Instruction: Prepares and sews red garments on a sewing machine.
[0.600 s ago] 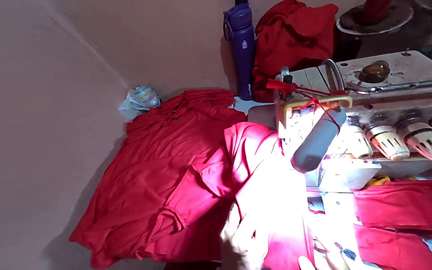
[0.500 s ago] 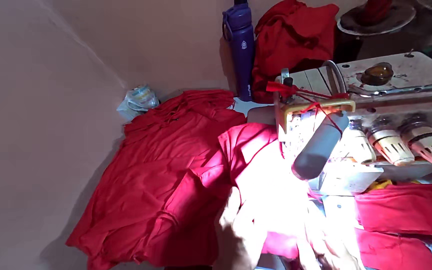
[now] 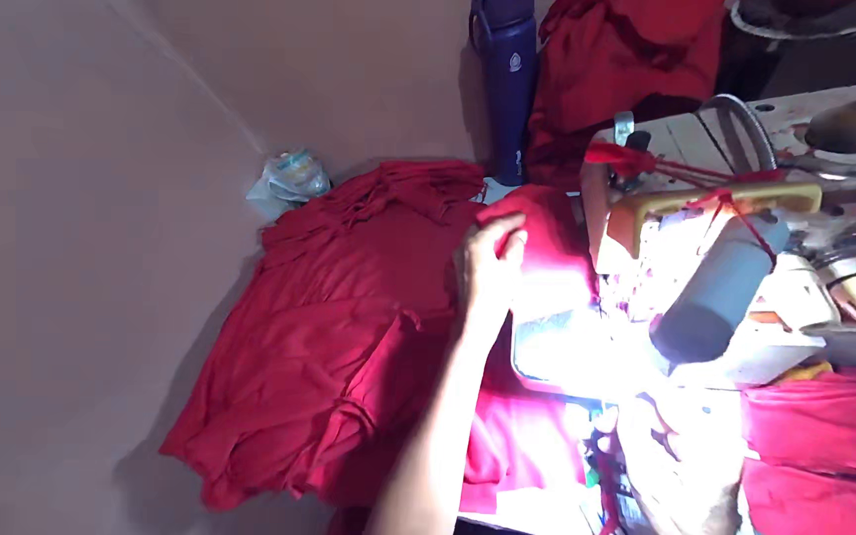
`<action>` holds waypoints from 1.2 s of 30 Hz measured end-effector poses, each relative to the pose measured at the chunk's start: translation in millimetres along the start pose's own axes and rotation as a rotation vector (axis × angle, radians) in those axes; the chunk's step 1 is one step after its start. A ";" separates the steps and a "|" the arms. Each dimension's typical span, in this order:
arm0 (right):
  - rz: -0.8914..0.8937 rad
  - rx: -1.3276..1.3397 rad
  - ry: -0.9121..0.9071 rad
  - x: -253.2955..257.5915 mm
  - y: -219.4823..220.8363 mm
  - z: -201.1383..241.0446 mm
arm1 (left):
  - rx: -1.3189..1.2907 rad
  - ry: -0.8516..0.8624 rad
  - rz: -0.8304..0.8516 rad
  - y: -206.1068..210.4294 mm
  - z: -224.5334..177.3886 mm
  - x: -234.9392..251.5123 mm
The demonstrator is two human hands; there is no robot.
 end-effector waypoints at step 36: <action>-0.239 0.473 0.250 -9.3 31.1 13.7 | -0.138 0.112 -0.200 -25.4 11.5 -141.7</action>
Point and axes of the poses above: each hand's wrist, its own x-axis towards the middle knuckle, its own y-axis out of the palm, z = x × y, the point moved 2 cm from there along x, towards the middle knuckle, and after that the axes turned 13 degrees about -y, right-handed, at the moved point
